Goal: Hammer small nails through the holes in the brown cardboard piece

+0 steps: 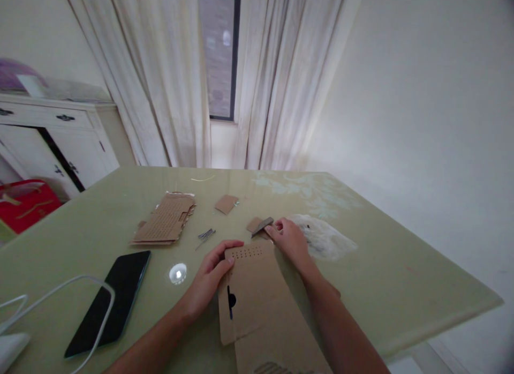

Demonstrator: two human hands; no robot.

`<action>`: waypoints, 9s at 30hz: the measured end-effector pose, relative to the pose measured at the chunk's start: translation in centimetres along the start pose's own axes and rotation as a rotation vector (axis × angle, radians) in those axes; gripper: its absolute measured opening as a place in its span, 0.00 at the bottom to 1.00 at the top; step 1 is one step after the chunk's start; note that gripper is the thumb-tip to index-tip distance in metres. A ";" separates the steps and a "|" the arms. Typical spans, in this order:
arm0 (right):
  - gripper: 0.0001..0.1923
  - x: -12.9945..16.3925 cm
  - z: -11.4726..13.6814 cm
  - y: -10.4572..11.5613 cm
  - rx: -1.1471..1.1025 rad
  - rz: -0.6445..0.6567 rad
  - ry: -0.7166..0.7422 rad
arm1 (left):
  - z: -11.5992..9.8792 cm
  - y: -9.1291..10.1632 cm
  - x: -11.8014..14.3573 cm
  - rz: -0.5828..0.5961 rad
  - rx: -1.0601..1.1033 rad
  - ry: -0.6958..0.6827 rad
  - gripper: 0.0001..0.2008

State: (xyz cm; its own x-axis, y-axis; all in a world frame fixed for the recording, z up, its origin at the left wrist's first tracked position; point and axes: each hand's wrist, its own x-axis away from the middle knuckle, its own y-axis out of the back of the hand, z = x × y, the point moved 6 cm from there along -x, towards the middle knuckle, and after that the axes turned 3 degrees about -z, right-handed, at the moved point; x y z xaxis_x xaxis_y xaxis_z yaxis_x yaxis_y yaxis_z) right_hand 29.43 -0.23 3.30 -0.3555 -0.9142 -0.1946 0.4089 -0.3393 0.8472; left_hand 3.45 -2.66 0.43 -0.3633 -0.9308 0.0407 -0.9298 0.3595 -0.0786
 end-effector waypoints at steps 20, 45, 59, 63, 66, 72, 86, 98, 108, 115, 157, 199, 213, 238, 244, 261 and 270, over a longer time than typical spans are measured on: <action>0.06 1.1 -1.1 -2.2 0.129 0.060 0.135 | 0.2 0.8 0.9 0.085 -0.046 0.035 0.28; 0.05 0.6 -1.8 -2.4 0.008 0.081 0.129 | 0.0 9.0 -3.5 -0.314 -1.347 -0.120 0.15; 0.06 0.6 -1.8 -2.3 -0.008 0.068 0.132 | -3.0 7.2 -2.5 -0.372 -0.801 -0.330 0.17; 0.06 0.7 -1.7 -2.2 -0.018 0.069 0.139 | -3.4 4.3 -1.2 -0.226 -0.341 -0.298 0.15; 0.06 0.8 -1.7 -2.3 -0.024 0.074 0.131 | -3.3 2.7 -0.1 -0.152 -0.168 -0.262 0.14; 0.06 0.7 -1.7 -2.3 -0.032 0.071 0.130 | -3.6 3.2 0.7 -0.237 -0.057 -0.339 0.13; 0.05 0.7 -1.7 -2.3 -0.037 0.078 0.135 | -3.0 2.3 0.4 -0.146 -0.245 -0.365 0.10; 0.06 0.6 -1.8 -2.3 -0.030 0.071 0.132 | -2.5 1.9 0.1 -0.071 -0.258 -0.308 0.10; 0.06 0.7 -1.8 -2.2 -0.024 0.063 0.138 | -2.9 2.2 0.3 -0.121 -0.232 -0.291 0.10; 0.06 0.6 -1.7 -2.3 -0.011 0.059 0.136 | -2.5 2.5 0.2 -0.135 -0.241 -0.263 0.12; 0.07 0.7 -1.8 -2.3 -0.020 0.041 0.161 | -3.2 2.0 0.4 -0.022 -0.271 -0.220 0.13; 0.07 0.6 -1.8 -2.3 -0.019 0.040 0.168 | -3.5 2.1 0.4 -0.014 -0.364 -0.321 0.12; 0.08 0.6 -1.7 -2.2 -0.020 0.044 0.171 | -3.6 2.0 0.3 0.041 -0.340 -0.291 0.14; 0.08 0.5 -1.9 -2.4 -0.015 0.040 0.177 | -2.7 2.3 0.2 0.018 -0.287 -0.234 0.16; 0.07 0.6 -1.9 -2.4 -0.011 0.039 0.171 | -2.7 2.4 0.3 0.026 -0.295 -0.235 0.15; 0.08 0.6 -1.6 -2.3 0.066 0.064 0.164 | -2.6 2.4 0.3 0.030 -0.316 -0.229 0.16; 0.08 1.6 -0.1 -2.2 0.319 0.090 0.167 | -3.4 2.2 0.3 0.037 -0.380 -0.269 0.15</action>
State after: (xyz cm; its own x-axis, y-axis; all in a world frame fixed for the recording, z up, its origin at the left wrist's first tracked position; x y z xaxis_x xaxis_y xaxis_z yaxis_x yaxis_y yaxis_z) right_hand 28.01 -0.99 1.07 -0.1772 -0.9697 -0.1684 0.1398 -0.1942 0.9710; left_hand 1.09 -1.92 3.62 -0.4153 -0.8830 -0.2189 -0.8902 0.3449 0.2975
